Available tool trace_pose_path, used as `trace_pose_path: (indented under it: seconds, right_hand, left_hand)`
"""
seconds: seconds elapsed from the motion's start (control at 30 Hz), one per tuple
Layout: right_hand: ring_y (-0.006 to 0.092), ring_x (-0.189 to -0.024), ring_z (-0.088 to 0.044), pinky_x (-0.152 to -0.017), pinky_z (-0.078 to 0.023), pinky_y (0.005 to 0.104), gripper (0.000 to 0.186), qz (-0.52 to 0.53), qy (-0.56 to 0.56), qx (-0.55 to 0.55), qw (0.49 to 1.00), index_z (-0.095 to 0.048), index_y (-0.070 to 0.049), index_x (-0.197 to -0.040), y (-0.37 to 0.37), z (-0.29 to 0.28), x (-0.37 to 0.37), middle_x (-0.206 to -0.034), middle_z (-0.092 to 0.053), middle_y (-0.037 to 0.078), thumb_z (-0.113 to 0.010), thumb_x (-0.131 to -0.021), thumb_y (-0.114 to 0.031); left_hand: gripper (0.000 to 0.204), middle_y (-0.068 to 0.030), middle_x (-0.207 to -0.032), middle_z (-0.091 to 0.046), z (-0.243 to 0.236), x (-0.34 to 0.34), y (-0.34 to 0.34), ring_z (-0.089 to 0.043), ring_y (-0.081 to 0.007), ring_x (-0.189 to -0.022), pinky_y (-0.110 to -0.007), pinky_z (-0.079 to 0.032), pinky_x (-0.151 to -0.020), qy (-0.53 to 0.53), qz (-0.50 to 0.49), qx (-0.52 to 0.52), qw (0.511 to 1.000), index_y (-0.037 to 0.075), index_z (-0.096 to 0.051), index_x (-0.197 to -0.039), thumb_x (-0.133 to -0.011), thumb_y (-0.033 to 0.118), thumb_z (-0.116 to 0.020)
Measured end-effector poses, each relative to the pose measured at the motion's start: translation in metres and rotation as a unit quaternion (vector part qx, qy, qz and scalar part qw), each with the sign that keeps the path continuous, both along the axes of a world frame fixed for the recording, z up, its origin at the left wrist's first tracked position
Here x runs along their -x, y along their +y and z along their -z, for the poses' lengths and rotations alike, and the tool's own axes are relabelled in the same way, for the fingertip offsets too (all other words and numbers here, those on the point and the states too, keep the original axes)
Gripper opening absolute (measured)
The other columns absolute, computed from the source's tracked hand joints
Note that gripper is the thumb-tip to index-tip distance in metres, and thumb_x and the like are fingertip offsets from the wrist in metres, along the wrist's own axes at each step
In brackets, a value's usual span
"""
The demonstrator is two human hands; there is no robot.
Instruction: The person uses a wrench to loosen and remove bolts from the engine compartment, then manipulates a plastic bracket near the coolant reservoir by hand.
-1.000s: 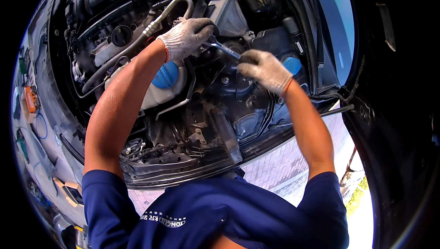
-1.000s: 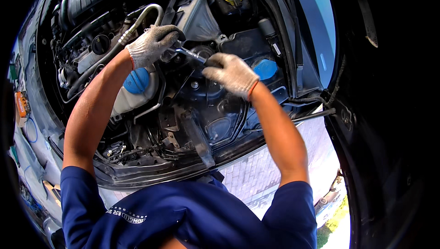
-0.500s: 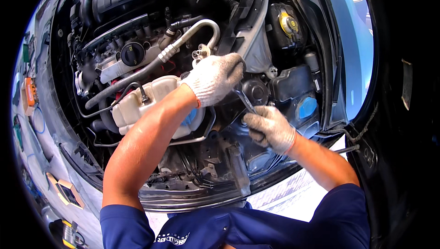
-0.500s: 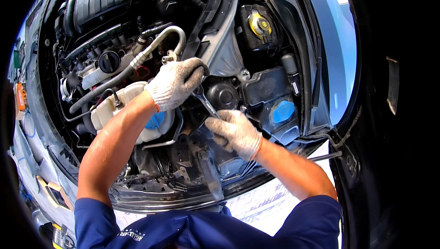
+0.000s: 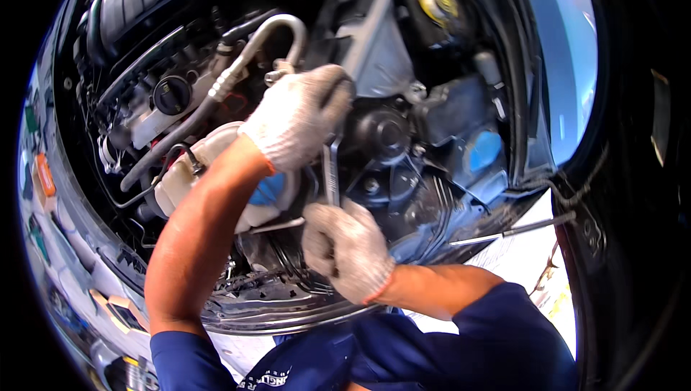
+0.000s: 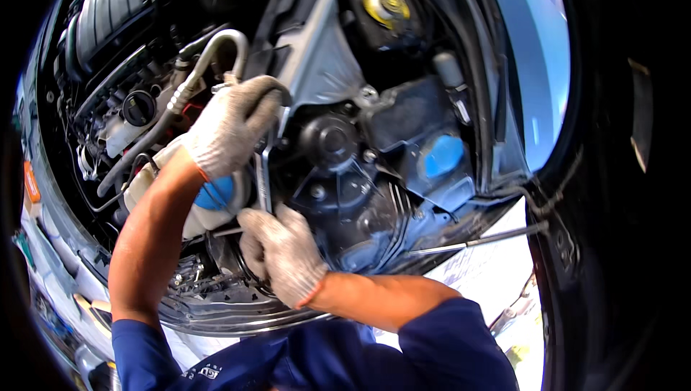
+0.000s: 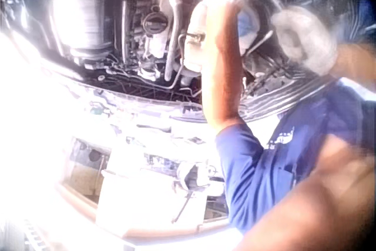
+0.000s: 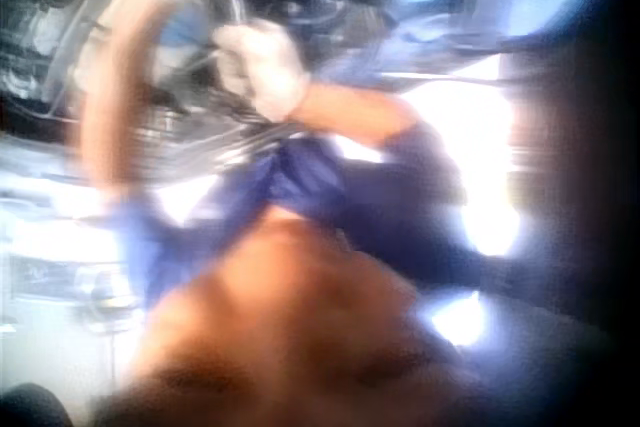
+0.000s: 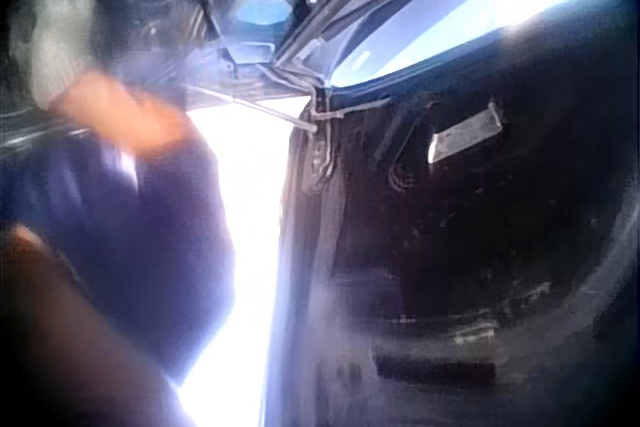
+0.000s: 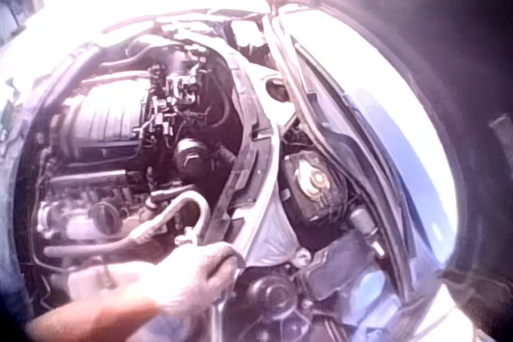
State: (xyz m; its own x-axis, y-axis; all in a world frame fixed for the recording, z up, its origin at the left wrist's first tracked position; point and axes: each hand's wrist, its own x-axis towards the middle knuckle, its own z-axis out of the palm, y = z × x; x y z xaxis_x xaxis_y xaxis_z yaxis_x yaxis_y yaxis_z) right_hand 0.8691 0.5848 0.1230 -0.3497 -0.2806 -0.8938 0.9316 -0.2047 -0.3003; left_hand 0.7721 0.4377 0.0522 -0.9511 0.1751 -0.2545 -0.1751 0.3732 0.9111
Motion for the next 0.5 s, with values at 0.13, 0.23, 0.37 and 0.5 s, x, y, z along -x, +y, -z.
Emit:
trace_pose_path:
  seconds: [0.13, 0.23, 0.37, 0.5]
  right_hand:
    - [0.0110, -0.044, -0.043, -0.041, -0.033, 0.0287, 0.023, -0.074, 0.055, -0.062, 0.994, -0.056, -0.009, -0.081, 0.006, -0.005, 0.014, -0.060, -0.048, 0.000, -0.061, -0.101, -0.019]
    - [0.0098, -0.052, -0.046, -0.047, -0.037, 0.0278, 0.019, -0.124, 0.101, -0.010, 0.987, -0.058, -0.006, -0.088, 0.031, 0.002, 0.015, -0.063, -0.051, 0.000, -0.061, -0.101, -0.019]
    - [0.0096, -0.054, -0.049, -0.049, -0.040, 0.0276, 0.019, -0.160, 0.228, 0.018, 0.960, -0.057, -0.001, -0.092, 0.065, -0.004, -0.003, -0.066, -0.054, 0.002, -0.062, -0.102, -0.016]
    - [0.0119, -0.055, -0.053, -0.049, -0.043, 0.0274, 0.018, -0.147, 0.206, -0.025, 0.967, -0.056, 0.002, -0.093, 0.093, -0.013, -0.007, -0.069, -0.060, 0.007, -0.065, -0.099, -0.013]
  left_hand:
    - [0.025, -0.0259, -0.094, -0.069, -0.017, 0.018, -0.001, -0.070, -0.0418, -0.093, -0.047, -0.055, -0.084, 0.069, -0.027, 0.095, 0.993, 0.005, -0.067, -0.117, -0.095, 0.019, -0.065]
    - [0.060, -0.0296, -0.121, -0.065, -0.025, 0.046, 0.008, -0.065, -0.0437, -0.114, -0.049, -0.054, -0.098, 0.206, -0.191, 0.211, 0.936, 0.002, -0.055, -0.137, -0.089, 0.030, -0.077]
    - [0.116, -0.0325, -0.136, -0.058, -0.016, 0.080, 0.037, -0.060, -0.0429, -0.129, -0.045, -0.050, -0.109, 0.077, -0.161, 0.320, 0.930, -0.010, -0.034, -0.152, -0.073, 0.054, -0.089]
    - [0.110, -0.0294, -0.132, -0.061, -0.012, 0.092, 0.050, -0.066, -0.0402, -0.120, -0.044, -0.056, -0.100, 0.007, -0.182, 0.345, 0.921, -0.008, -0.037, -0.149, -0.072, 0.049, -0.090]
